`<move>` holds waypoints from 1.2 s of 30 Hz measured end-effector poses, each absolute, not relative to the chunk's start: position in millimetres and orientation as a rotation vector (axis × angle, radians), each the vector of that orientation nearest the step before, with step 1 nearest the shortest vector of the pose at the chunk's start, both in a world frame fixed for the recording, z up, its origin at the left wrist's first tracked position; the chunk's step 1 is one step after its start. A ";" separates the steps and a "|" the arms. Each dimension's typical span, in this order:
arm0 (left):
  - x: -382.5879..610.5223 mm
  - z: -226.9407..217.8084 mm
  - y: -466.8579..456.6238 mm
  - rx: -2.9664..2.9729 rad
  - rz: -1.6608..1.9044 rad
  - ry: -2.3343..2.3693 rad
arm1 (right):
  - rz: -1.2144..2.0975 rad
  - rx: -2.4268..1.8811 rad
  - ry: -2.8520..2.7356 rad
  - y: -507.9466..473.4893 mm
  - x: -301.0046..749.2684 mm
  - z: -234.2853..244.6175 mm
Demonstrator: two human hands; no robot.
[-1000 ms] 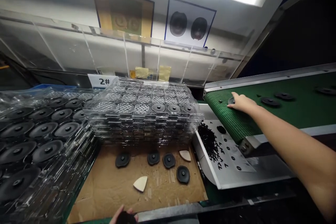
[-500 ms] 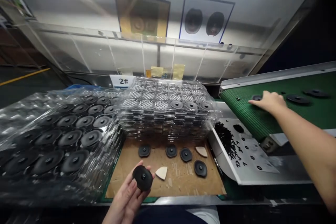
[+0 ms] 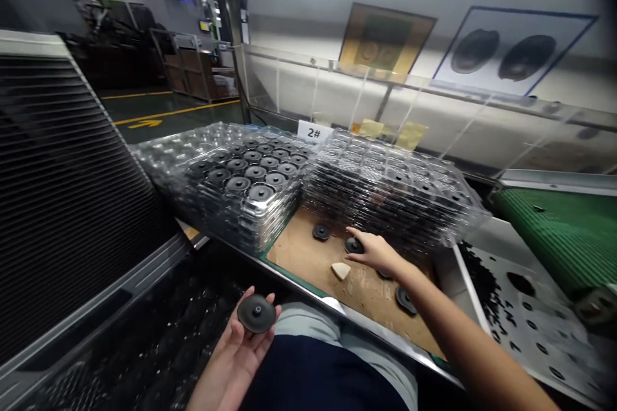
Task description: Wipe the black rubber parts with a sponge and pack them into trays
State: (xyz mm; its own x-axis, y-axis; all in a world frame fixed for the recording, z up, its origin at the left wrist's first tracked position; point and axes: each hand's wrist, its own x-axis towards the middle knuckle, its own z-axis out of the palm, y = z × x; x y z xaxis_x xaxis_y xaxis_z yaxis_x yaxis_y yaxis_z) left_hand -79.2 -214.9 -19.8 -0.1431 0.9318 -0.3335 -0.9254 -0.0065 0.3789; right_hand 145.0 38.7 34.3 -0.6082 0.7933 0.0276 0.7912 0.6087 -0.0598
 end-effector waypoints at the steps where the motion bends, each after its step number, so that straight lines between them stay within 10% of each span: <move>1: -79.2 -14.2 -215.4 0.031 1.631 0.619 | 0.061 -1.412 -2.748 43.0 129.9 15.3; 19: -51.7 12.4 -63.0 -0.005 1.397 0.745 | 0.351 -1.437 -2.157 -11.2 125.4 -122.5; 36: -8.7 17.6 -11.0 0.009 1.340 0.844 | 0.566 -1.040 -2.059 5.1 134.9 13.3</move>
State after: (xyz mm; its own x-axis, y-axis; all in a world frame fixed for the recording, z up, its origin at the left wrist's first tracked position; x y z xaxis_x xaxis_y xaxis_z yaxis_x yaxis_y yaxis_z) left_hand -8.7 -11.0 17.6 -0.0125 0.8493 -0.5278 -0.8430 0.2750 0.4624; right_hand 134.9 5.1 13.3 -0.3908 0.8183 0.4216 0.4876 0.5725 -0.6592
